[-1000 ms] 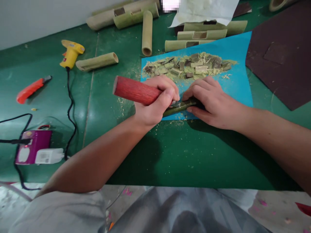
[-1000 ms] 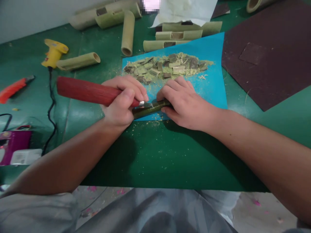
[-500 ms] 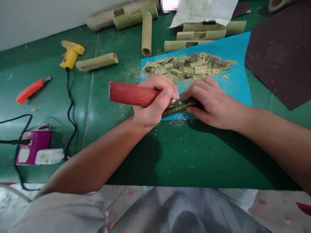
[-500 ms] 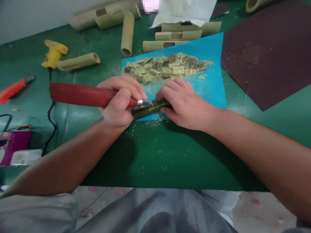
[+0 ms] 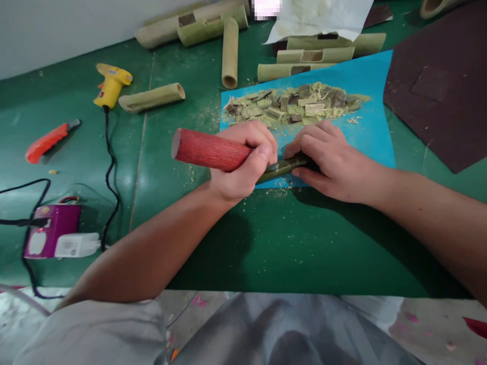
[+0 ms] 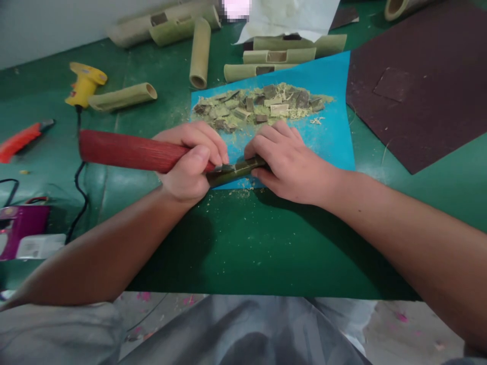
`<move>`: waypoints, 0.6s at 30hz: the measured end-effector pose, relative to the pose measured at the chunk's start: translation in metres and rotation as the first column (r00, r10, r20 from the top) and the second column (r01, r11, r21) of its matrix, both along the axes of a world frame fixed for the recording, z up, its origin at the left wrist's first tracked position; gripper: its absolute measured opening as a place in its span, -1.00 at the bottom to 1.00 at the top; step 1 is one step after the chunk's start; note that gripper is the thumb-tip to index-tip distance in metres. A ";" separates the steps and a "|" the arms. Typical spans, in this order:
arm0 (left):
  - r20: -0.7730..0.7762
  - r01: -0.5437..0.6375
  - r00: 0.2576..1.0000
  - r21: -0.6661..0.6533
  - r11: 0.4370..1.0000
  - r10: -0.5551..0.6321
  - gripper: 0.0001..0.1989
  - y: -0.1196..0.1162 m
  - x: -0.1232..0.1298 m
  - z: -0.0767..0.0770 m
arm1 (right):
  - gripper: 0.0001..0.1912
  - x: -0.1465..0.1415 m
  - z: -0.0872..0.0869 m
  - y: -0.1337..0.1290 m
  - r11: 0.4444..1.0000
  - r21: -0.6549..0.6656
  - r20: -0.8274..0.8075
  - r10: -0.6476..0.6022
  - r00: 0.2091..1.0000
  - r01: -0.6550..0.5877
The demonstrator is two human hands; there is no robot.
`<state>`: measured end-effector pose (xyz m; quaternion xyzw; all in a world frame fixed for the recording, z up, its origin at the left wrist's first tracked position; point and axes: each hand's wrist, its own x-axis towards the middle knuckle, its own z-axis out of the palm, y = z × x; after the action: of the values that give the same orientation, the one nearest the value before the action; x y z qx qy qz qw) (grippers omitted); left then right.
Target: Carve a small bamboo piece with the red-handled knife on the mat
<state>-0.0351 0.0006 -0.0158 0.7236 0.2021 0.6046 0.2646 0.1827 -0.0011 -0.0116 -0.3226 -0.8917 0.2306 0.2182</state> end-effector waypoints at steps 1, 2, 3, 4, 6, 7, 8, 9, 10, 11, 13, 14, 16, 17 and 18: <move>0.007 -0.014 1.000 0.005 1.000 0.014 -0.60 0.000 0.001 -0.001 | -0.84 0.000 0.000 0.000 1.000 0.002 -0.001 0.002 1.000 -0.002; 0.015 -0.032 0.999 0.007 0.999 0.032 -0.59 0.000 0.001 -0.001 | -0.84 0.000 0.000 0.000 1.000 0.002 0.000 0.004 1.000 -0.004; 0.027 -0.047 0.999 0.015 0.999 0.047 -0.60 0.001 0.001 -0.002 | -0.84 0.000 0.000 0.000 1.000 0.001 0.002 0.008 1.000 -0.008; 0.036 -0.056 0.998 0.017 0.998 0.055 -0.62 0.001 0.002 -0.002 | -0.84 0.001 0.000 0.000 1.000 0.002 0.005 0.012 1.000 -0.012; 0.036 -0.042 0.998 0.014 0.999 0.042 -0.67 0.001 0.001 -0.001 | -0.84 0.001 -0.001 0.000 1.000 0.010 0.009 0.011 1.000 -0.012; 0.018 -0.028 0.999 0.008 1.000 0.028 -0.69 0.000 0.001 -0.001 | -0.84 0.001 -0.001 0.000 1.000 0.015 0.012 0.010 1.000 -0.010; -0.013 -0.010 1.000 0.002 1.000 0.010 -0.72 0.000 0.000 0.001 | -0.83 0.001 -0.001 0.000 1.000 0.023 0.015 0.009 1.000 -0.009; -0.050 0.001 0.999 -0.006 1.000 -0.001 -0.73 -0.001 0.000 0.002 | -0.83 0.001 -0.001 0.000 1.000 0.030 0.016 0.008 1.000 -0.008; -0.089 0.005 0.996 -0.014 1.000 -0.006 -0.74 -0.001 -0.001 0.004 | -0.84 0.001 -0.002 0.000 0.999 0.036 0.018 0.006 1.000 -0.006; -0.124 0.011 0.992 -0.012 1.000 -0.012 -0.74 -0.002 -0.002 0.006 | -0.84 0.001 -0.002 0.000 0.999 0.039 0.019 0.004 1.000 -0.004; -0.185 0.027 0.982 -0.025 0.999 -0.031 -0.74 -0.003 -0.003 0.009 | -0.86 0.000 -0.002 0.000 0.999 0.043 0.017 -0.005 1.000 0.004; -0.202 0.039 0.978 -0.029 0.999 -0.044 -0.75 -0.003 -0.003 0.010 | -0.86 0.000 -0.002 0.000 0.999 0.042 0.018 -0.008 1.000 0.007; -0.217 0.055 0.974 -0.038 0.998 -0.062 -0.78 -0.004 -0.004 0.012 | -0.88 0.000 -0.002 0.000 0.999 0.039 0.018 -0.009 1.000 0.009; -0.220 0.056 0.974 -0.041 0.998 -0.064 -0.81 -0.004 -0.004 0.013 | -0.88 -0.001 -0.002 0.000 0.999 0.037 0.018 -0.007 1.000 0.007; -0.224 0.056 0.972 -0.042 0.998 -0.064 -0.83 -0.004 -0.005 0.014 | -0.89 -0.001 -0.002 0.000 0.999 0.033 0.016 -0.005 1.000 0.004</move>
<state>-0.0397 -0.0037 -0.0022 0.7885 0.2197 0.5066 0.2710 0.1818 -0.0012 -0.0138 -0.3229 -0.8964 0.2125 0.2167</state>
